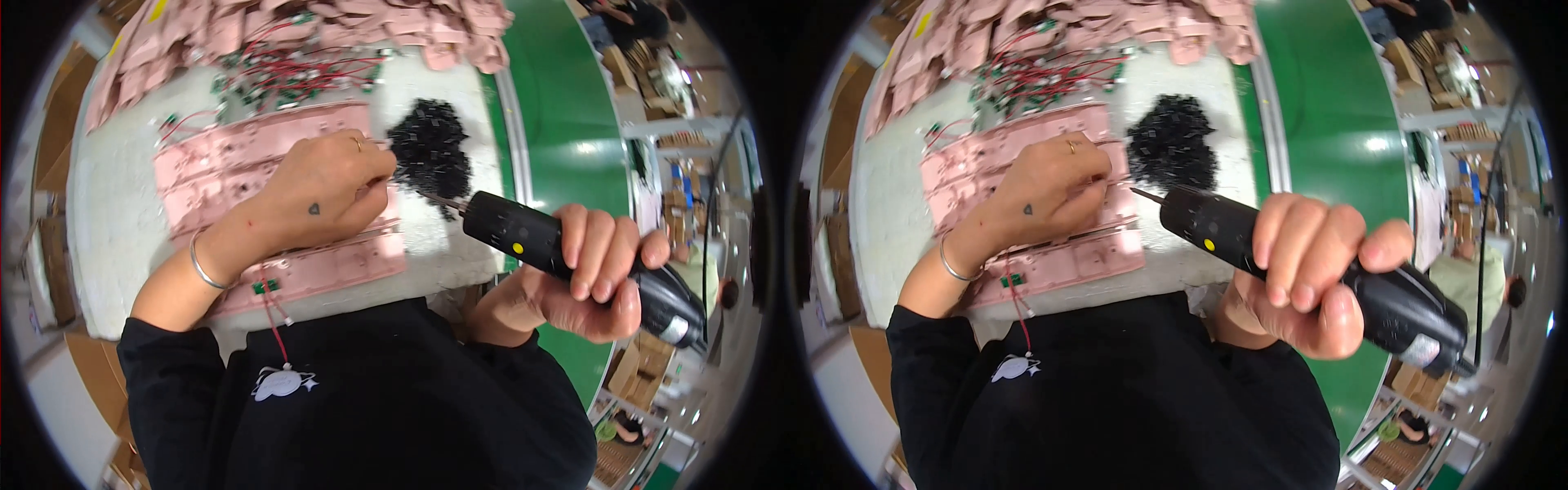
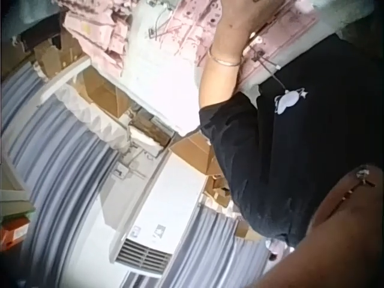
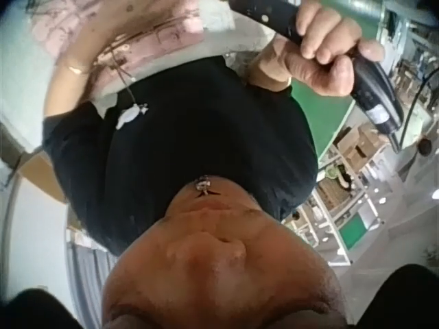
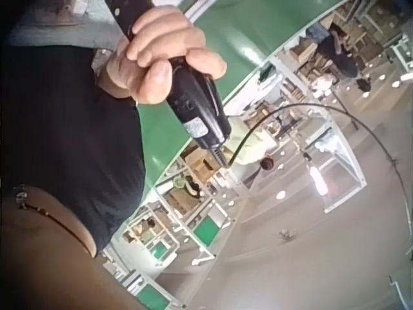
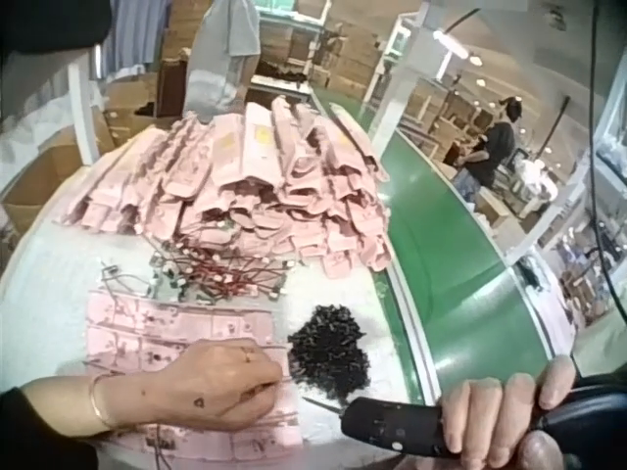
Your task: Assemble electronic components by securing circuit boards into plastic housings using an electric screwdriver.
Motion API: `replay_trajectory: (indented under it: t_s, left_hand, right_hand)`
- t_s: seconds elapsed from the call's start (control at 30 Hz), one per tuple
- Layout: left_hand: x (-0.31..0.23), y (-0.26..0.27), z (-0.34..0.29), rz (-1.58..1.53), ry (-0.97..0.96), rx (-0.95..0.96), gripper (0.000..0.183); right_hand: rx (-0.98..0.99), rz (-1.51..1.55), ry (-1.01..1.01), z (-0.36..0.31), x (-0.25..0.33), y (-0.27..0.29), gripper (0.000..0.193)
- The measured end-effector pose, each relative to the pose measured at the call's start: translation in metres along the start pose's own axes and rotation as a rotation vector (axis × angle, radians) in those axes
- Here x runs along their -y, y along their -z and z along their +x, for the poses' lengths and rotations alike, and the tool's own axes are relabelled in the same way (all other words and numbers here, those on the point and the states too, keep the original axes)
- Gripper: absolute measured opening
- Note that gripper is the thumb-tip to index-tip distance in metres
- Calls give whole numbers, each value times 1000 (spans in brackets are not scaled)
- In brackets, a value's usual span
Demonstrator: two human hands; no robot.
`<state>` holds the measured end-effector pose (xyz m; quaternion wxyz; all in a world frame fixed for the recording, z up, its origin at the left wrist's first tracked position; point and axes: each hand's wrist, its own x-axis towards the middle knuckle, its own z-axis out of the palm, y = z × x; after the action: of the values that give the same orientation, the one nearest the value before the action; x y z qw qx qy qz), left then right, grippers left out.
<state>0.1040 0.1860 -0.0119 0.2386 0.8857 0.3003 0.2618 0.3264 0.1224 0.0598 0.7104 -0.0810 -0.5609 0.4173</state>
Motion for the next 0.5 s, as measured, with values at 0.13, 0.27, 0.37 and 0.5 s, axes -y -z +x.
replay_trajectory:
  t_s: [0.13,0.27,0.37,0.5]
  left_hand:
    - [17,34,-46,-79,41,-227,11]
    - [19,62,-110,-71,351,-323,9]
    - [16,54,-144,56,332,-409,11]
    - [12,43,-160,133,219,-418,19]
  right_hand:
    - [64,-19,-27,-5,-20,-38,34]
    - [284,39,-119,-12,-65,-74,32]
    - [342,87,-202,-23,-88,-97,33]
    - [457,68,-260,-25,-102,-109,35]
